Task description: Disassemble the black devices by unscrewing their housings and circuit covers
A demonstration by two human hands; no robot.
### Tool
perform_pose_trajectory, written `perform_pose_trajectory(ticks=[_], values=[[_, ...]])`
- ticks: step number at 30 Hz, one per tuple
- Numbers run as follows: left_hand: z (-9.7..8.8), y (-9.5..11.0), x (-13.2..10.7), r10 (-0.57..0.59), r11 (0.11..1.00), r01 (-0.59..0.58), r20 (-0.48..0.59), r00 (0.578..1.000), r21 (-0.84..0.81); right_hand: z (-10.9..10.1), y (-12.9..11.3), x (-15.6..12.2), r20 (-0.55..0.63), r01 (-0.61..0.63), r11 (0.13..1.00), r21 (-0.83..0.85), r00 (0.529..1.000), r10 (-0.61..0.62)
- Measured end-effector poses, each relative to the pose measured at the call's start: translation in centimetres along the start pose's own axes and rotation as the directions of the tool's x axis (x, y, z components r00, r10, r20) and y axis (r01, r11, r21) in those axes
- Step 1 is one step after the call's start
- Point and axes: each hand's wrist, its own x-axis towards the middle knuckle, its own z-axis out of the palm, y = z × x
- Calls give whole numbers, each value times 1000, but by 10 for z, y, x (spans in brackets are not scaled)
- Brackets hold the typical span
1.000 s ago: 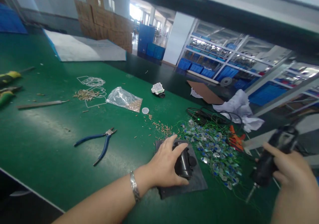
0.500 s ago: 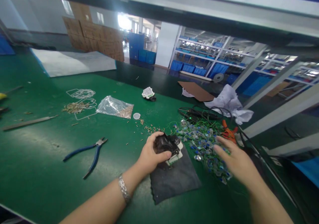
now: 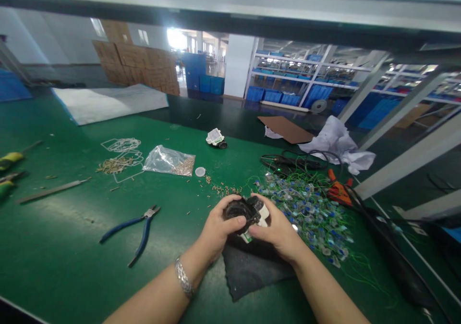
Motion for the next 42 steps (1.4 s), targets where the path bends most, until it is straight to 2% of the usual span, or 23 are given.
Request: perform_pose_trajectory(ticks=[4, 8, 11, 14, 16, 20, 23, 26, 31, 36, 42], values=[[-5, 7, 6, -65, 987, 58, -44, 997, -149, -7, 0, -4, 25, 9, 998, -56, 1000, -7], [-12, 11, 11, -69, 979, 47, -103, 992, -196, -9, -3, -6, 73, 29, 985, -170, 997, -16], [-12, 10, 13, -131, 954, 93, -116, 985, -285, -11, -2, -4, 94, 63, 967, -247, 995, -41], [-10, 12, 14, -186, 921, 117, -156, 970, -373, -17, 1, -2, 130, 73, 972, -224, 990, -45], [-9, 14, 15, -212, 901, 133, -152, 965, -413, -24, 0, -2, 180, 79, 974, -211, 983, -40], [-5, 17, 13, -254, 876, 185, -101, 962, -446, -32, -15, -7, 212, 118, 908, -402, 977, -33], [-1, 15, 10, -249, 883, 176, -117, 961, -436, -20, -28, -12, 70, 158, 861, -483, 987, -142], [3, 8, 6, -185, 917, 130, -113, 976, -376, 5, -30, -15, -88, 158, 838, -522, 967, -237], [6, 2, -2, -63, 971, 47, -63, 996, -236, 32, -19, -15, -80, 182, 887, -424, 968, -236], [9, 6, -7, -63, 985, 54, -55, 996, -165, 38, -14, -14, -84, 157, 907, -390, 975, -205], [10, 5, -5, -51, 981, 40, -51, 997, -188, 38, -17, -15, -121, 179, 883, -433, 960, -253]])
